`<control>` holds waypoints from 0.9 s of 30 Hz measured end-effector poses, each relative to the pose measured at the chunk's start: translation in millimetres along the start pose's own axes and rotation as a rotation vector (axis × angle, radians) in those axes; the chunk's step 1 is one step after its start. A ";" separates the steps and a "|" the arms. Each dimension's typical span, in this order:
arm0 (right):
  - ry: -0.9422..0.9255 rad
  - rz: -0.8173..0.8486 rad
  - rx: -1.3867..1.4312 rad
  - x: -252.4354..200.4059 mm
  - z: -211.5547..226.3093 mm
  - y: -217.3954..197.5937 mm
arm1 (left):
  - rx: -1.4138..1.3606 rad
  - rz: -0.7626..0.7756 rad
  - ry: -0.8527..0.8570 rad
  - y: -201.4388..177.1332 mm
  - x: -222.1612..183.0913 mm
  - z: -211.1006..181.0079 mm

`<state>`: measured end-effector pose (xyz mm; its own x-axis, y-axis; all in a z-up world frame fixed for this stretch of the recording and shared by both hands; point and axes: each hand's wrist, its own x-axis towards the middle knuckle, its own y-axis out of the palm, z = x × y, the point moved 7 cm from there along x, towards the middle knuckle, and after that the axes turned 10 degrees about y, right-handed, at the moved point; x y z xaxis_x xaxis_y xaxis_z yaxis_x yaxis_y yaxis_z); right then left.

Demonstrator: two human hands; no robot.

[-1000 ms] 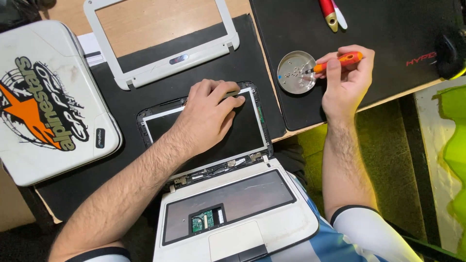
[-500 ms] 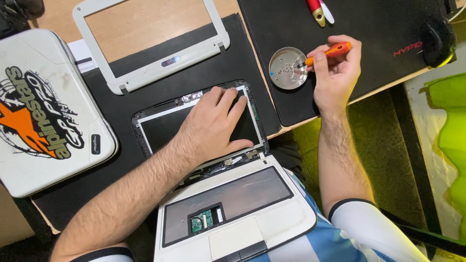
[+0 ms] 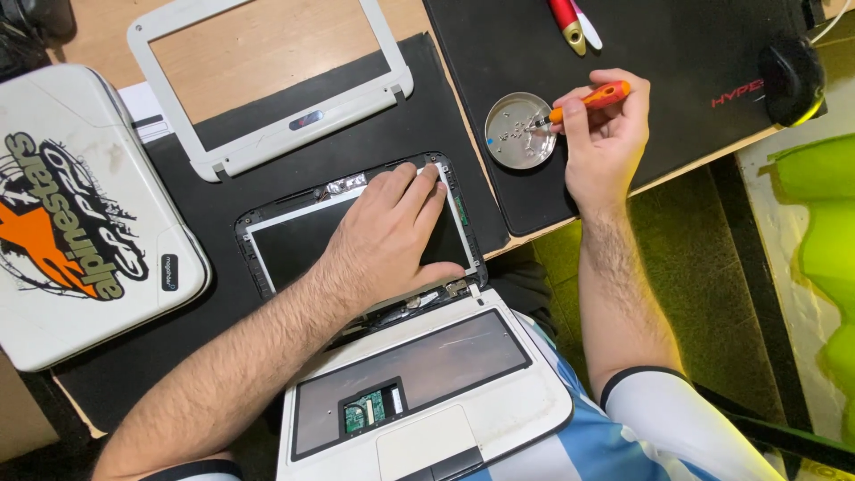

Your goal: Reassembling a laptop screen unit by connecting internal ribbon cables and securing the LCD panel with screws.

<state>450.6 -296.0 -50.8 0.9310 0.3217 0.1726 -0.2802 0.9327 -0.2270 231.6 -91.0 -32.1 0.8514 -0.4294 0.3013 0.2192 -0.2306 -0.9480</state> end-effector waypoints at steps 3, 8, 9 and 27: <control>-0.028 0.009 -0.010 0.4 0.3 -0.4 | -0.050 -0.012 0.003 0.7 2.5 3.9; -0.040 -0.019 0.029 0.6 -0.2 -6.2 | -0.073 -0.030 -0.002 0.0 4.8 7.3; -0.048 -0.034 0.042 1.0 -0.5 -7.9 | -0.090 -0.045 0.003 -0.6 5.1 8.0; 0.127 0.092 0.445 -74.9 -15.4 49.9 | -0.148 0.041 -0.127 16.0 -0.6 19.9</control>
<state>370.6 -276.1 -89.8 0.9111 0.4096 0.0457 -0.4100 0.8895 0.2019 244.1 -77.0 -49.5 0.9136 -0.3293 0.2385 0.1187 -0.3449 -0.9311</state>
